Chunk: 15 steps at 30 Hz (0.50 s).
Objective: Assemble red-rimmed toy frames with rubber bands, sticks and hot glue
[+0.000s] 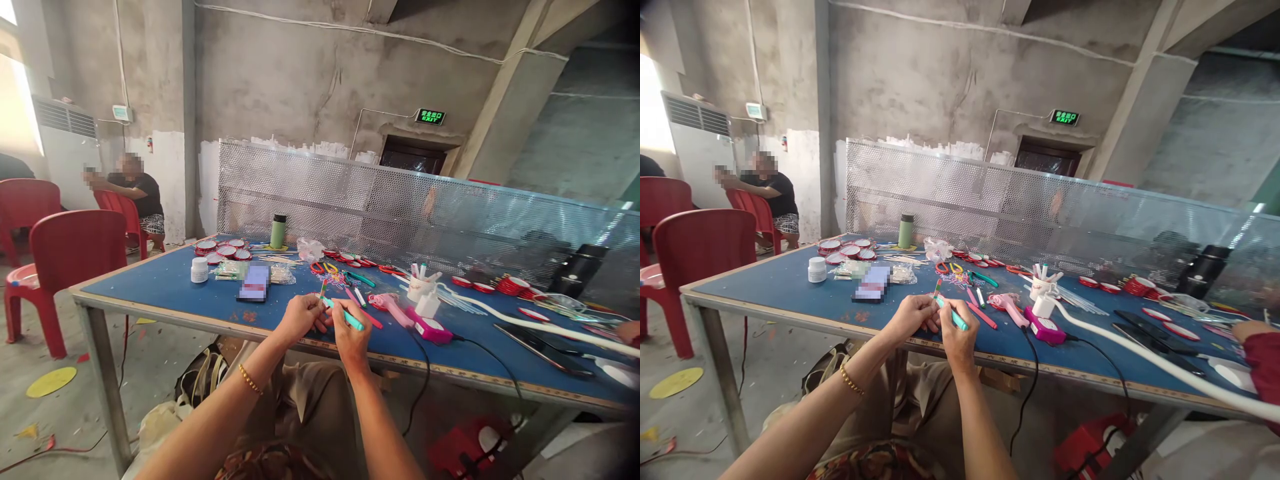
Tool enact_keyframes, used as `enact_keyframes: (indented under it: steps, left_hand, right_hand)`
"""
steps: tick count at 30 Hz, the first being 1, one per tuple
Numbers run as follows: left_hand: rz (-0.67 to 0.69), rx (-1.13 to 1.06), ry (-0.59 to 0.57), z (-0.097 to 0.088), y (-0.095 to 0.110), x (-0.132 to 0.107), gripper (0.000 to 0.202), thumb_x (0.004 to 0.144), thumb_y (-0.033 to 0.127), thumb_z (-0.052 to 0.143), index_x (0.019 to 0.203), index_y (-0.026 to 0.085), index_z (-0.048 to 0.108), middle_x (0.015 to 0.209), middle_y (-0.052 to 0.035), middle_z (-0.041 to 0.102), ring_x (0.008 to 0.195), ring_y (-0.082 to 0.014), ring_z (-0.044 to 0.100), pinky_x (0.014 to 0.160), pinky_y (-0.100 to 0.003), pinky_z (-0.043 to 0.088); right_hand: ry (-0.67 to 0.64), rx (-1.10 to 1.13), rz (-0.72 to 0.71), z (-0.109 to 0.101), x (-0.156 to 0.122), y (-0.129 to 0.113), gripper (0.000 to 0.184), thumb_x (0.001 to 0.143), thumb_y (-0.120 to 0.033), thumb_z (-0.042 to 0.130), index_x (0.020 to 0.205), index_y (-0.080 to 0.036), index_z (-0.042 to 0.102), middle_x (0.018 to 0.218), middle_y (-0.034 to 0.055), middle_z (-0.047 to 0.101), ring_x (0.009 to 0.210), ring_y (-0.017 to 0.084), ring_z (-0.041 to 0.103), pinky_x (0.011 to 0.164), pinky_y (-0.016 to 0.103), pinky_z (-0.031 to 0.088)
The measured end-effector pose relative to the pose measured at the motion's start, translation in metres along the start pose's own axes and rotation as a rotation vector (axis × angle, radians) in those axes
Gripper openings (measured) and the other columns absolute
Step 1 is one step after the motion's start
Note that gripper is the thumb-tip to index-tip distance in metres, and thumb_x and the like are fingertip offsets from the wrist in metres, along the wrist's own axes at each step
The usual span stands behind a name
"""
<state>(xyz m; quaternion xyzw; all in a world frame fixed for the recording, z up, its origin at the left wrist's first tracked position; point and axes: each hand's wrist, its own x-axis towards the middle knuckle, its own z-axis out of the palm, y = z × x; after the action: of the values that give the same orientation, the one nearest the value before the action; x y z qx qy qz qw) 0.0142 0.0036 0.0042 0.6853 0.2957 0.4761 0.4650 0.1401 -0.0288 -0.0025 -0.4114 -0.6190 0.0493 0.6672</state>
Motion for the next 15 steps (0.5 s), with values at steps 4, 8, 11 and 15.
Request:
enact_keyframes:
  steps: [4, 8, 11, 15]
  left_hand:
    - [-0.009, -0.016, 0.006, -0.0002, -0.0008, 0.0004, 0.018, 0.084, 0.023, 0.049, 0.067, 0.015, 0.052, 0.064, -0.0038, 0.068, 0.049, -0.0115, 0.066, 0.041, -0.014, 0.039]
    - [-0.004, -0.028, 0.002, 0.0, -0.0022, 0.001, 0.02, 0.085, 0.026, 0.05, 0.068, 0.015, 0.053, 0.064, -0.0043, 0.068, 0.049, -0.0116, 0.066, 0.041, -0.014, 0.039]
    - [0.004, -0.022, 0.004, 0.0001, -0.0024, 0.0013, 0.022, 0.085, 0.027, 0.05, 0.068, 0.014, 0.054, 0.064, -0.0043, 0.068, 0.049, -0.0117, 0.066, 0.041, -0.015, 0.039]
    - [0.003, -0.022, 0.002, 0.0001, -0.0018, 0.0012, 0.023, 0.086, 0.029, 0.051, 0.068, 0.014, 0.054, 0.064, -0.0041, 0.068, 0.049, -0.0115, 0.066, 0.041, -0.014, 0.039]
  right_hand:
    - [0.007, 0.011, 0.004, 0.0005, 0.0, 0.0004, 0.021, 0.089, -0.033, 0.056, 0.077, -0.019, 0.063, 0.067, 0.0012, 0.064, 0.057, 0.015, 0.059, 0.054, 0.024, 0.05]
    - [0.004, 0.0, -0.005, 0.001, 0.0003, 0.0034, 0.019, 0.089, -0.033, 0.056, 0.079, -0.019, 0.065, 0.068, 0.0016, 0.065, 0.061, 0.016, 0.06, 0.055, 0.025, 0.05]
    - [0.0, -0.008, -0.011, 0.001, 0.0003, 0.0045, 0.019, 0.089, -0.033, 0.056, 0.08, -0.019, 0.065, 0.068, 0.0014, 0.064, 0.06, 0.015, 0.06, 0.055, 0.025, 0.05]
    - [-0.009, -0.025, -0.013, 0.0005, 0.0004, 0.0044, 0.02, 0.09, -0.034, 0.055, 0.08, -0.019, 0.064, 0.068, 0.0016, 0.064, 0.06, 0.016, 0.06, 0.055, 0.025, 0.049]
